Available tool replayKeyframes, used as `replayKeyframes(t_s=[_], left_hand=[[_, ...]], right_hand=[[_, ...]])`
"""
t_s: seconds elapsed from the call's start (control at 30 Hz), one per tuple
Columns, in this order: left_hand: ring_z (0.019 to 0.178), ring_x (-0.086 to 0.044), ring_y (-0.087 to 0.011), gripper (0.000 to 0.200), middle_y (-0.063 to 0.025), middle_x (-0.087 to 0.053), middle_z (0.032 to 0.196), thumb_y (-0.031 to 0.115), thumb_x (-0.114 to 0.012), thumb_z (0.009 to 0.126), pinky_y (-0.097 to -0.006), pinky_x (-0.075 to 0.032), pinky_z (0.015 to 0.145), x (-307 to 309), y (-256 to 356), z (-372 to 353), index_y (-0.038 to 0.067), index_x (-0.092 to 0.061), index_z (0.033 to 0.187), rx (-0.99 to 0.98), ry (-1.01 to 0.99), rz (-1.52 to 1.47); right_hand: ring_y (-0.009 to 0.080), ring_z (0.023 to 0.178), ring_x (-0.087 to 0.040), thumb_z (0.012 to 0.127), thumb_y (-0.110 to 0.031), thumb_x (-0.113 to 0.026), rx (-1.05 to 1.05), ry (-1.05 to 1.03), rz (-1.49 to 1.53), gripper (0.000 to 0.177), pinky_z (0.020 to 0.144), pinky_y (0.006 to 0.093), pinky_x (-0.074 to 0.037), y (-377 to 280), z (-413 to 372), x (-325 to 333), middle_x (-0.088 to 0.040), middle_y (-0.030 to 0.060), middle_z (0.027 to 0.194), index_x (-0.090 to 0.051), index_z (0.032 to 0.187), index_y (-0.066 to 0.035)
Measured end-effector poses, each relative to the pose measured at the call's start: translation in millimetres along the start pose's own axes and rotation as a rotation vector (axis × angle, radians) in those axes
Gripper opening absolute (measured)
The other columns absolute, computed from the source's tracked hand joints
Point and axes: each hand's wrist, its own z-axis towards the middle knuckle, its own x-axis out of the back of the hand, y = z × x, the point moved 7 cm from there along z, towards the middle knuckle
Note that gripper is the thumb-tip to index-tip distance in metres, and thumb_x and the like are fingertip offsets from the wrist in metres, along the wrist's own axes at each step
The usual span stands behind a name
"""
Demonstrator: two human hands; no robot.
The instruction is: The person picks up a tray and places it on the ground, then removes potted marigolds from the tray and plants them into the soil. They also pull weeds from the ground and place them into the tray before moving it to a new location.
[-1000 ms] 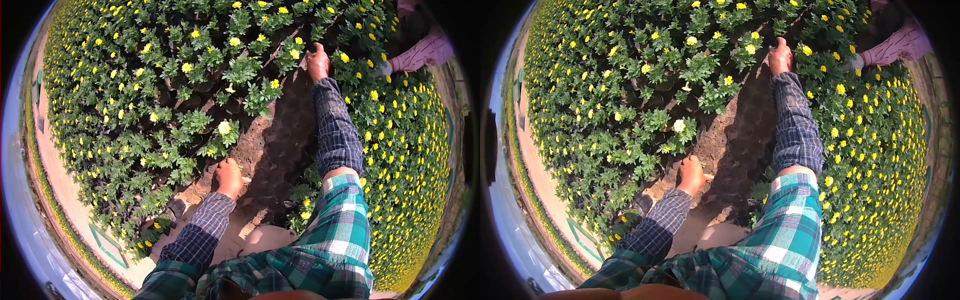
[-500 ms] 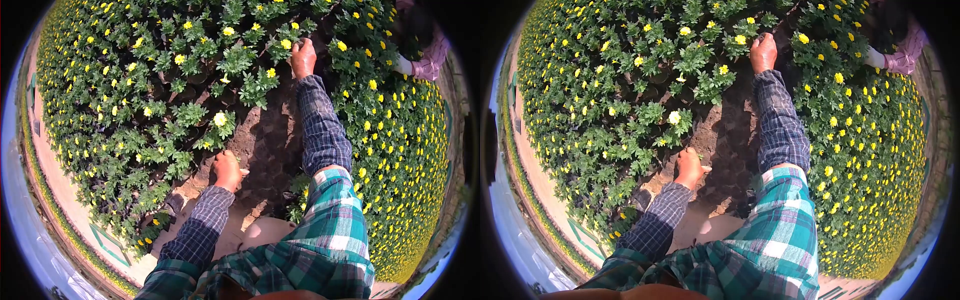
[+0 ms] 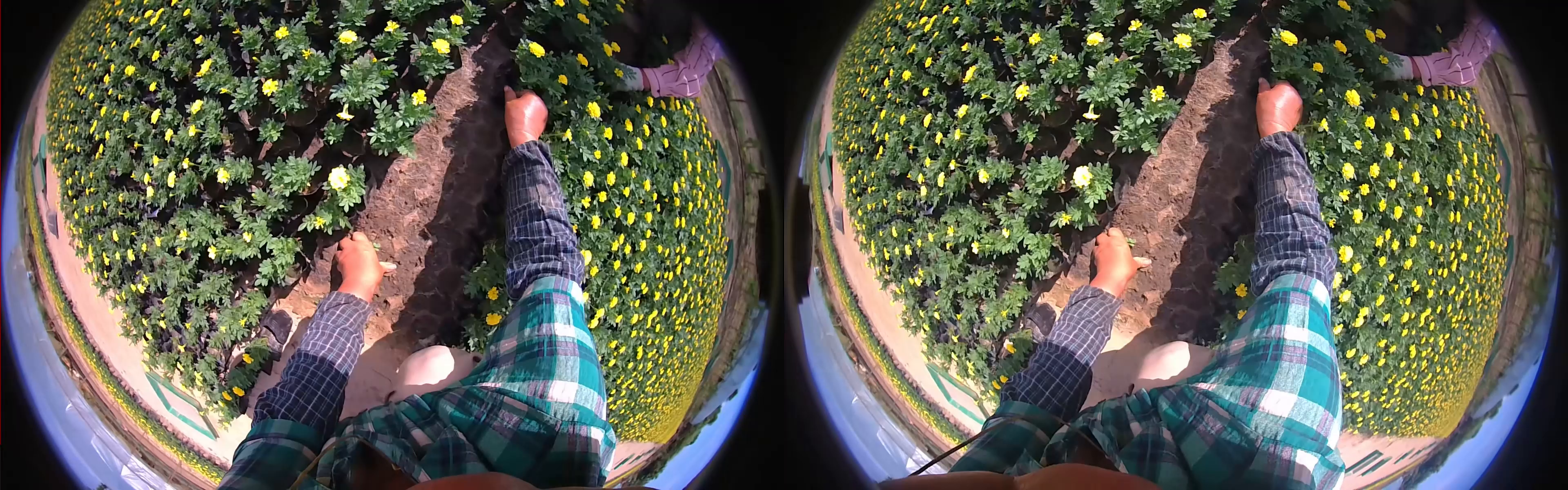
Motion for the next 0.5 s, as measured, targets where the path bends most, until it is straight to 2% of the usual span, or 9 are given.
replayKeyframes(t_s=[0.13,0.2,0.23,0.3,0.33,0.37,0.47,0.5], left_hand=[[0.105,-0.053,-0.0404,0.081,-0.0264,-0.048,0.115,0.032,-0.089,0.054,-0.0425,-0.046,0.09,2.7,-0.2,-1.1,-0.003,-0.044,0.113,0.007,0.004,-0.008],[0.105,-0.053,-0.0405,0.081,-0.0265,-0.048,0.115,0.031,-0.089,0.054,-0.0427,-0.046,0.089,0.7,-1.1,-0.6,-0.002,-0.045,0.113,0.003,0.008,-0.015],[0.105,-0.053,-0.0405,0.082,-0.0252,-0.049,0.114,0.033,-0.089,0.053,-0.0433,-0.046,0.089,-0.5,-2.1,0.5,-0.002,-0.045,0.112,0.004,0.007,-0.015],[0.105,-0.052,-0.0404,0.083,-0.0238,-0.049,0.114,0.035,-0.09,0.052,-0.0438,-0.046,0.089,-2.4,-2.0,1.8,-0.002,-0.045,0.112,0.002,-0.002,-0.016],[0.105,-0.053,-0.0405,0.082,-0.0252,-0.049,0.114,0.033,-0.09,0.053,-0.0433,-0.046,0.089,-0.9,-1.8,1.4,-0.002,-0.045,0.112,0.013,-0.012,-0.014],[0.104,-0.054,-0.0406,0.081,-0.0267,-0.048,0.115,0.031,-0.09,0.053,-0.0428,-0.047,0.089,0.9,-1.1,0.8,-0.002,-0.045,0.112,0.022,-0.017,-0.012],[0.104,-0.054,-0.0407,0.08,-0.0266,-0.049,0.114,0.032,-0.09,0.053,-0.0425,-0.048,0.088,5.4,2.0,-1.7,-0.002,-0.046,0.112,0.012,-0.002,-0.002],[0.104,-0.054,-0.0406,0.08,-0.0267,-0.049,0.114,0.032,-0.09,0.053,-0.0423,-0.048,0.088,6.4,2.0,-2.5,-0.002,-0.046,0.111,0.01,0.004,-0.004]], right_hand=[[0.0364,0.08,-0.065,0.078,-0.036,-0.066,0.113,-0.043,-0.059,0.034,0.074,0.043,-0.05,1.7,6.2,-14.0,-0.066,0.0194,0.083,-0.068,0.086,-0.003],[0.0257,0.073,-0.067,0.079,-0.028,-0.066,-0.041,-0.052,0.485,0.025,0.066,0.0379,-0.052,22.1,7.5,-12.7,-0.068,0.0132,0.075,-0.068,0.079,-0.003],[0.0183,0.07,-0.067,0.083,-0.018,-0.063,-0.212,-0.156,0.774,0.019,0.059,0.0307,-0.053,15.3,-5.0,8.6,-0.066,0.009,0.075,-0.065,0.082,0.0],[0.0215,0.073,-0.068,0.087,-0.009,-0.056,-0.3,-0.09,1.17,0.016,0.058,0.0276,-0.055,37.8,3.3,12.7,-0.063,0.0115,0.084,-0.059,0.092,0.006],[0.0281,0.076,-0.068,0.088,-0.005,-0.052,-0.26,-0.113,1.233,0.019,0.062,0.0308,-0.057,44.9,9.3,17.1,-0.06,0.017,0.093,-0.052,0.1,0.009],[0.0293,0.078,-0.068,0.088,-0.002,-0.05,-0.258,-0.106,1.282,0.018,0.063,0.0315,-0.058,54.2,11.6,19.6,-0.059,0.0177,0.097,-0.052,0.101,0.01],[0.0292,0.076,-0.068,0.088,-0.001,-0.049,-0.277,-0.123,1.242,0.02,0.063,0.0316,-0.058,67.1,17.6,20.6,-0.059,0.0189,0.1,-0.051,0.104,0.01],[0.0268,0.079,-0.067,0.087,-0.002,-0.051,-0.255,-0.159,1.117,0.022,0.065,0.0308,-0.057,67.2,17.7,20.2,-0.06,0.0181,0.099,-0.052,0.106,0.009]])
